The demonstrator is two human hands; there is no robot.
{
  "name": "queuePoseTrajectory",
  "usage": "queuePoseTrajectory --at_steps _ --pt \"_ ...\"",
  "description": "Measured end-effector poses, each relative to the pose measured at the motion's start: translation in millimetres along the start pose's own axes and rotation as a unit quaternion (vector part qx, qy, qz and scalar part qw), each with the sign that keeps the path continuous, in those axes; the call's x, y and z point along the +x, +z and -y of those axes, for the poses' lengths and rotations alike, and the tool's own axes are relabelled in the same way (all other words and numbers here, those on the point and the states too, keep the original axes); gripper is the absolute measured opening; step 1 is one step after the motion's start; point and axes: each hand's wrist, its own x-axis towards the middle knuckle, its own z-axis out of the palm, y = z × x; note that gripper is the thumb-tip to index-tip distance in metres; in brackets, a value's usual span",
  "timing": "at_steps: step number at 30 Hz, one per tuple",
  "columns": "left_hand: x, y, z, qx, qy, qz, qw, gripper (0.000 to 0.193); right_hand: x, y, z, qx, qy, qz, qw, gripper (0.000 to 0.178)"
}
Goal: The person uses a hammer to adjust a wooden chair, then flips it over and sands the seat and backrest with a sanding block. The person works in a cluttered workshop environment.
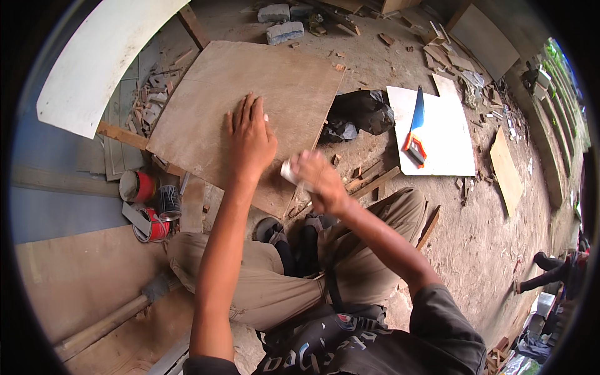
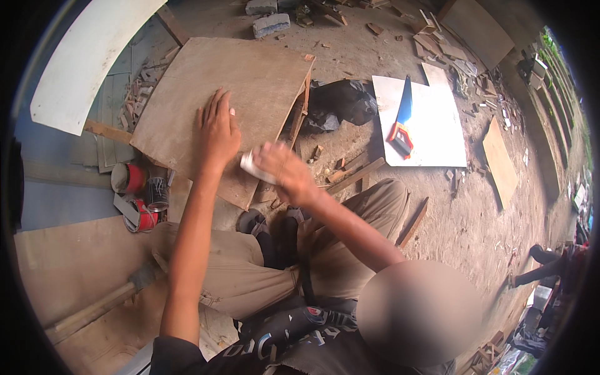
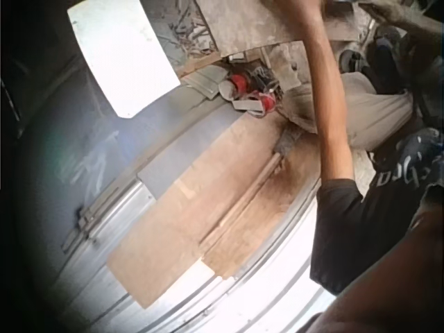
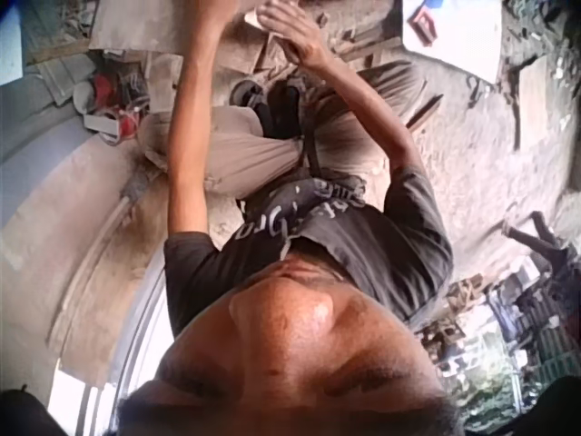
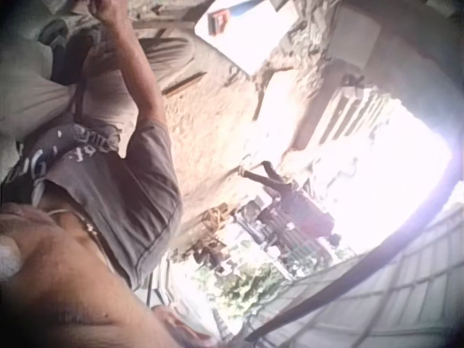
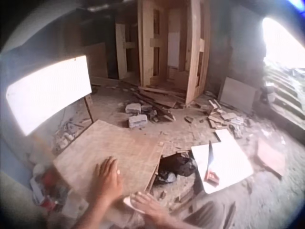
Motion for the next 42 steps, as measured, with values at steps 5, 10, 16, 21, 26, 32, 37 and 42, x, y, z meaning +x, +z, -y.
queuePoseTrajectory --at_steps 5,10,16,21,26,32,37,42 --pt "0.6 -1.2 -2.0 -0.001 0.002 0.011 1.000 0.042 61.0 -28.9 -80.4 -0.035 0.138 -0.147 0.979 0.034" --pt "2.4 -1.2 -3.5 -0.008 -0.006 0.018 1.000 0.041 2.3 -3.9 14.4 0.028 0.092 -0.003 0.995 0.046" --pt "-0.2 -2.1 -1.5 -0.014 0.009 0.011 1.000 0.041 54.8 -21.7 -73.4 -0.053 0.128 -0.128 0.982 0.043" --pt "1.4 -9.1 -4.9 0.005 -0.002 0.026 1.000 0.041 81.0 -32.1 -88.2 -0.036 0.206 -0.152 0.966 0.035" --pt "0.6 -1.7 -2.9 0.007 -0.004 0.016 1.000 0.043 1.0 12.0 36.3 0.050 0.135 -0.046 0.989 0.043" --pt "-1.4 -3.6 -2.9 -0.011 0.002 0.013 1.000 0.042 57.6 -3.7 -71.7 -0.049 0.141 -0.208 0.967 0.033" --pt "-0.9 1.0 -3.5 -0.024 0.006 0.011 1.000 0.041 80.4 -15.7 -90.8 0.015 0.234 -0.220 0.947 0.036" --pt "0.6 -1.3 -4.1 -0.030 0.005 0.008 1.000 0.040 -0.3 28.6 42.3 0.084 0.170 -0.119 0.975 0.045"
